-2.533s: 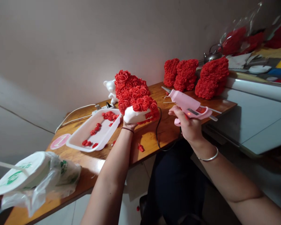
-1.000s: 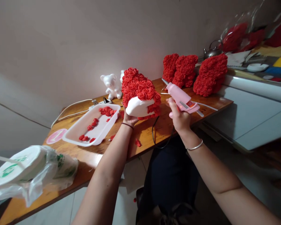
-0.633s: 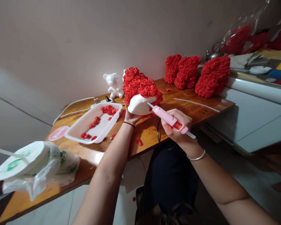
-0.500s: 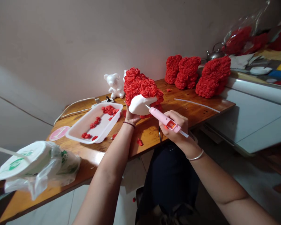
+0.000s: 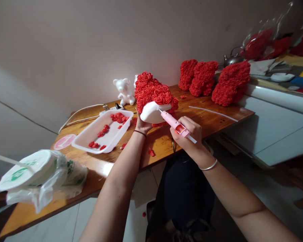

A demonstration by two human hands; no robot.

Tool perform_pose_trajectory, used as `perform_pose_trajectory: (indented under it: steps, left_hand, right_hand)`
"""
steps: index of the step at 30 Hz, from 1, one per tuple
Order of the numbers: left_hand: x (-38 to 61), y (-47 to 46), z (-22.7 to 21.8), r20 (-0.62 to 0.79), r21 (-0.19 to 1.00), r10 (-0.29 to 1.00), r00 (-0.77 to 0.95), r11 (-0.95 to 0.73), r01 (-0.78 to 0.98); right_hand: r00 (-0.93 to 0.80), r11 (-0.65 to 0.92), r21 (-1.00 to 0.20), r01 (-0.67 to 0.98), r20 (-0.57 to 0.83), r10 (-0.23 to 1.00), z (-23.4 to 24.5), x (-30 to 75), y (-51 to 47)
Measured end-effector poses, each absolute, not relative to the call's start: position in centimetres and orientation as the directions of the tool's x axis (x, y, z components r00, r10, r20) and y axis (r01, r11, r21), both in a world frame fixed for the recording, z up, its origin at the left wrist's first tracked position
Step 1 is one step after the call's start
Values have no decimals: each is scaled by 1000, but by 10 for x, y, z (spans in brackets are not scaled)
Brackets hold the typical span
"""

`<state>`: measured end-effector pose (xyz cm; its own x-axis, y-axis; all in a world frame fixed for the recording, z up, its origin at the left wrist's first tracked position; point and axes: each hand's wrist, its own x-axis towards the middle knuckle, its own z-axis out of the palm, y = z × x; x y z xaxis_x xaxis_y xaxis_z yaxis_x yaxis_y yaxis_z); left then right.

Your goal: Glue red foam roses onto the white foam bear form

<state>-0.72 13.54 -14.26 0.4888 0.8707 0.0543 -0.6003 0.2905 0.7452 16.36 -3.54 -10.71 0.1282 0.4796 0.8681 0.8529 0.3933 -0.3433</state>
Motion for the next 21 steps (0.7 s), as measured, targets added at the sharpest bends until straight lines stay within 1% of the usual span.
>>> perform_pose_trajectory:
  steps: [5, 10, 14, 18, 21]
  left_hand:
    - [-8, 137, -147, 52, 728, 879, 475, 292, -620]
    - [-7, 136, -144, 92, 710, 859, 504, 298, -638]
    - [-5, 134, -140, 95, 698, 852, 516, 312, -645]
    - [-6, 134, -140, 103, 678, 836, 539, 338, -653]
    - [-5, 134, -140, 133, 673, 820, 557, 338, -658]
  right_hand:
    - [142, 381, -356, 853, 862, 487, -107, 163, -36]
    - [148, 373, -365, 853, 855, 497, -107, 162, -36]
    - [159, 379, -388, 840, 844, 512, -106, 163, -37]
    - [162, 423, -405, 810, 849, 503, -104, 163, -38]
    - [212, 454, -445, 772, 854, 476, -104, 167, -37]
